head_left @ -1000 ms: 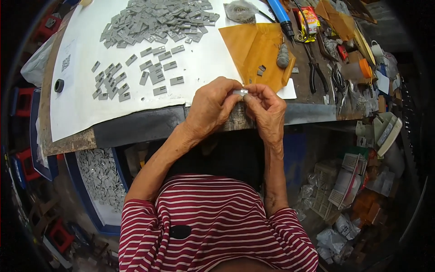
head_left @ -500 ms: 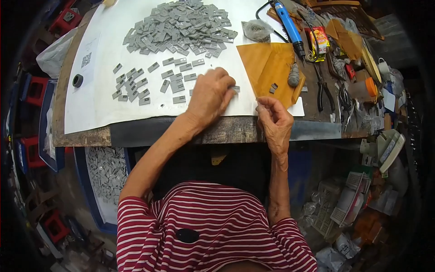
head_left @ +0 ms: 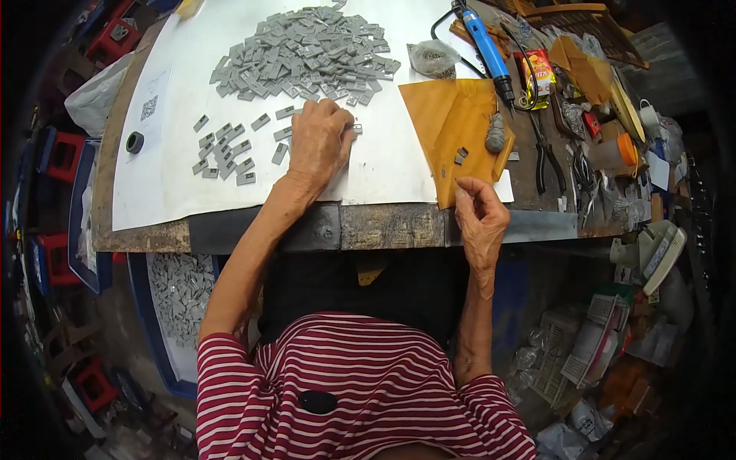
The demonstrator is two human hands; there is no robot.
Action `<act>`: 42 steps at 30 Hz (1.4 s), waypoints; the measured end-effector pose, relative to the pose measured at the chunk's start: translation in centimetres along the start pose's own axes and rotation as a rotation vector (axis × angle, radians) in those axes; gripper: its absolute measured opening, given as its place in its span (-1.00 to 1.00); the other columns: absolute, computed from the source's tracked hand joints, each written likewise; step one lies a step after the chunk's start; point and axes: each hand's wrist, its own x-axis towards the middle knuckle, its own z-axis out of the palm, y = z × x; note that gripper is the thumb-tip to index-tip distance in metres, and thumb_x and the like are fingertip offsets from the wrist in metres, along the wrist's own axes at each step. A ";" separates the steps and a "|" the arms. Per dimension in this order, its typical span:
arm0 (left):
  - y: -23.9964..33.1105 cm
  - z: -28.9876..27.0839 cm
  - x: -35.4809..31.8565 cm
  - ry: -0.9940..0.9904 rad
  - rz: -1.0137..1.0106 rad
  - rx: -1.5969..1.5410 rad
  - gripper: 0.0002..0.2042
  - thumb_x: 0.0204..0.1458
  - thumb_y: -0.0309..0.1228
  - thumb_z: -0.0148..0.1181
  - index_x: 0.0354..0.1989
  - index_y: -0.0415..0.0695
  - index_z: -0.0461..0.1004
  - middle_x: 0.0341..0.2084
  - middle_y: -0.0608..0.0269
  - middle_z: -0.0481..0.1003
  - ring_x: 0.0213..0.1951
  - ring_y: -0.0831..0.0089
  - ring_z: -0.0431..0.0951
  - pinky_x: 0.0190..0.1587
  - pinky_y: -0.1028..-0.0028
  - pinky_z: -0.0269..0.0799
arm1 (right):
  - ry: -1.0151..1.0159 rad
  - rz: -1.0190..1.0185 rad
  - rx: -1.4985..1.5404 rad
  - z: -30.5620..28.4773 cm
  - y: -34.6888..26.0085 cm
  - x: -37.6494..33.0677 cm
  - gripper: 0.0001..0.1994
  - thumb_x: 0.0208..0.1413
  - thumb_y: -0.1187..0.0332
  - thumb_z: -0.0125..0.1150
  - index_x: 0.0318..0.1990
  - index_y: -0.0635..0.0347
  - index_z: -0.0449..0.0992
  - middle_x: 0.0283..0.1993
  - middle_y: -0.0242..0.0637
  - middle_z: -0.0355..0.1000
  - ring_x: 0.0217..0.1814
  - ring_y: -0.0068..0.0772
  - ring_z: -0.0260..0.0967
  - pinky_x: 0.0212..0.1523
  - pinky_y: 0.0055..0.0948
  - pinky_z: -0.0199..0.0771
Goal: Assembling small metal hardware components at a workbench.
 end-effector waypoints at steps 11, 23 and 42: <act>0.1 -0.5 2.1 -0.059 -0.003 0.010 -0.84 -0.22 -0.54 0.20 -0.39 -0.21 0.49 -0.37 0.10 0.40 -0.24 0.19 0.33 -0.14 0.31 0.23 | 0.098 -0.219 -0.162 -0.2 1.4 0.5 -0.89 0.02 0.58 0.09 -0.27 0.39 0.44 -0.45 -0.42 0.29 -0.49 -0.71 0.14 -0.49 -0.70 0.21; 0.3 3.6 4.6 0.051 0.005 0.247 -0.89 -0.21 -0.47 0.20 -0.47 -0.18 0.45 -0.33 0.11 0.36 -0.21 0.16 0.29 -0.20 0.24 0.24 | 0.090 -0.147 -0.109 -0.1 1.5 0.3 -0.88 0.03 0.59 0.08 -0.26 0.39 0.43 -0.45 -0.48 0.27 -0.49 -0.77 0.08 -0.51 -0.75 0.15; 4.3 2.1 2.9 -0.247 0.007 -0.016 -0.82 -0.24 -0.68 0.10 -0.38 -0.25 0.43 -0.51 0.06 0.40 -0.34 0.14 0.37 -0.26 0.28 0.28 | -0.013 -0.324 -0.394 0.0 0.4 2.2 -0.90 0.01 0.55 0.11 -0.31 0.37 0.44 -0.43 -0.31 0.34 -0.49 -0.58 0.25 -0.45 -0.60 0.28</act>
